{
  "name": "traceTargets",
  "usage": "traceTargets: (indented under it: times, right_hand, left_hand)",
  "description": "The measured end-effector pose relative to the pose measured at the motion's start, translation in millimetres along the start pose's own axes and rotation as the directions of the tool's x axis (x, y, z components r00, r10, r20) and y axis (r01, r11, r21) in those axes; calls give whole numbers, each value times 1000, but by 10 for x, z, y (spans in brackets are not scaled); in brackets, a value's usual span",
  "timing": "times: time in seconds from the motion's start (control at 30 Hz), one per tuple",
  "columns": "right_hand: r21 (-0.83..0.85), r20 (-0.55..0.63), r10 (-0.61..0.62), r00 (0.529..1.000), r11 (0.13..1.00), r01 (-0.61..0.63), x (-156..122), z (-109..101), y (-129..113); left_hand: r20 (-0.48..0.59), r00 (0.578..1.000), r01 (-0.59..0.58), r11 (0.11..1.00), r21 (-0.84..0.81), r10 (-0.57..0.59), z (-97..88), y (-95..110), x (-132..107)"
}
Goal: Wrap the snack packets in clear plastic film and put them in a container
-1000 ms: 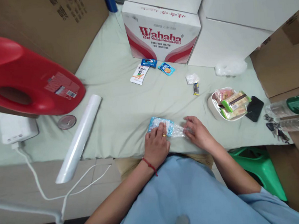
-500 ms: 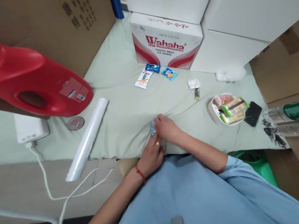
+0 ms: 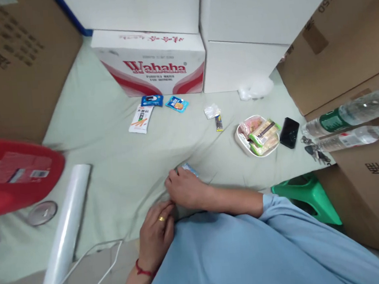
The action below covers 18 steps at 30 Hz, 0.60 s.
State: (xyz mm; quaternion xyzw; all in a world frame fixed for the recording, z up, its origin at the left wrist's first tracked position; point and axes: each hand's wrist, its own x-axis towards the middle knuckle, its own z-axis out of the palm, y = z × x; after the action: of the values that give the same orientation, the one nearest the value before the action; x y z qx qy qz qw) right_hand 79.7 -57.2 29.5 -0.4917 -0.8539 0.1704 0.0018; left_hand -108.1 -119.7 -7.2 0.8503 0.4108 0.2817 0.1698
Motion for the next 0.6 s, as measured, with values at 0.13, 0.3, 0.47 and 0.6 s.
traceTargets:
  times: [0.13, 0.3, 0.47, 0.6]
  right_hand:
    - [95, -110, 101, 989, 991, -91, -261, -212, 348]
    - [548, -224, 362, 905, 814, -191, -670, -498, 1072]
    - [777, -249, 535, 807, 608, -163, -906, -357, 1514]
    - [905, -146, 521, 841, 413, -99, -908, -84, 1522]
  left_hand:
    - [4, 1000, 18, 1000, 23, -18, 40, -24, 95]
    - [41, 998, 47, 999, -11, -46, 237, -39, 177]
    - [135, 979, 175, 972, -155, -155, 474, 110, 494]
    - [242, 917, 394, 818, -419, -318, 681, 276, 987]
